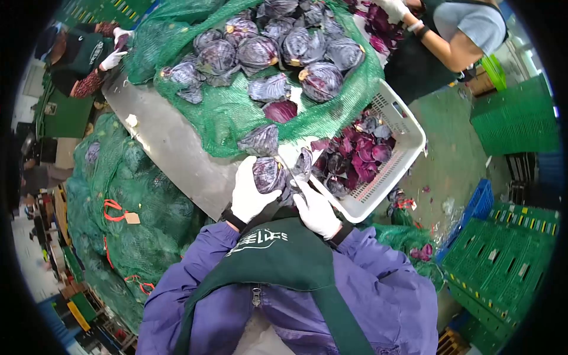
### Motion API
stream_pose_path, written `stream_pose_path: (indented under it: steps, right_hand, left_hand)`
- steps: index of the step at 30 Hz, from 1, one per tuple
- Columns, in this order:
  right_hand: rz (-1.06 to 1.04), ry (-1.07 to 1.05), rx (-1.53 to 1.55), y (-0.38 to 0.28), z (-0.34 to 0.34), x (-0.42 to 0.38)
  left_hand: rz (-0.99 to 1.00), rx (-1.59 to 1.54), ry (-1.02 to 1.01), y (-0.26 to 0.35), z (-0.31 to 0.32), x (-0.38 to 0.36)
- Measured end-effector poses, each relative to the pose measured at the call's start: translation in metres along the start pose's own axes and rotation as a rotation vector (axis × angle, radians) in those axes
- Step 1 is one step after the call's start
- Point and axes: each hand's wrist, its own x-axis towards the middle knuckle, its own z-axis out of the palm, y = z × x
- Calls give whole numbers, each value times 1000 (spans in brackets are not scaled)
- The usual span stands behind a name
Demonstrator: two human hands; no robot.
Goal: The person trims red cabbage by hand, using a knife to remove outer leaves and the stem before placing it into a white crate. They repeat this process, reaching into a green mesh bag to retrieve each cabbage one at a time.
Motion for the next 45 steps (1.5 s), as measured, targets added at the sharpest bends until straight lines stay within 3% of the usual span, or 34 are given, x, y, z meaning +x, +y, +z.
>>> stream_pose_path:
  steps: [4,6,8,12,14,15,16,18,20,22,23,24,26,28,30,32,34,36,38,40,42,45]
  right_hand:
    - [-129,-66,-265,13,-3,1]
    - [74,-287,-369,14,-4,7]
    - [153,-273,-292,17,-2,14]
    - [18,-153,-338,48,20,23]
    - [142,-317,-362,55,22,36]
    - [60,-313,-362,61,24,39]
    - [195,-331,-328,64,31,44]
    - [167,-324,-292,80,53,52]
    - [280,-292,-156,90,66,47]
    - [-59,-180,23,55,50,58]
    - [-17,-195,35,53,60,61]
    - [333,-398,130,53,57,58]
    - [-39,-135,113,60,71,55]
    - [7,-123,84,28,52,53]
    - [81,-88,258,9,42,56]
    - [87,-84,304,11,37,54]
    - [289,-203,229,7,30,50]
    - [194,-149,330,1,34,46]
    - [-7,-71,31,-7,39,43]
    - [-60,-47,-87,-6,49,47]
    - [-168,6,-299,-4,56,57]
    - [-76,-91,-347,-10,49,67]
  left_hand:
    - [36,98,-62,0,4,5]
    - [47,151,-72,-1,7,10]
    - [38,146,-74,-2,8,14]
    - [6,69,-116,-2,6,20]
    - [-1,54,-51,-9,12,23]
    - [-2,53,-54,-6,10,20]
    - [42,17,-74,-2,6,16]
    - [137,-51,-104,6,-3,10]
    - [167,12,-50,-19,5,-7]
    - [38,-376,32,-45,9,-16]
    - [-7,-422,10,-47,2,-19]
    - [-195,-719,-39,-48,-5,-24]
    - [-339,-889,18,-51,-18,-21]
    - [-221,-720,101,-46,-24,-15]
    - [-186,-672,97,-46,-18,-4]
    - [-117,-265,89,-52,-8,-1]
    - [-154,-308,56,-59,-4,-1]
    - [-197,-393,44,-56,-5,-7]
    - [-208,-393,11,-57,-4,-8]
    - [-164,-256,48,-57,1,-8]
    - [-168,-307,59,-60,6,-6]
    - [-113,-284,87,-62,8,-1]
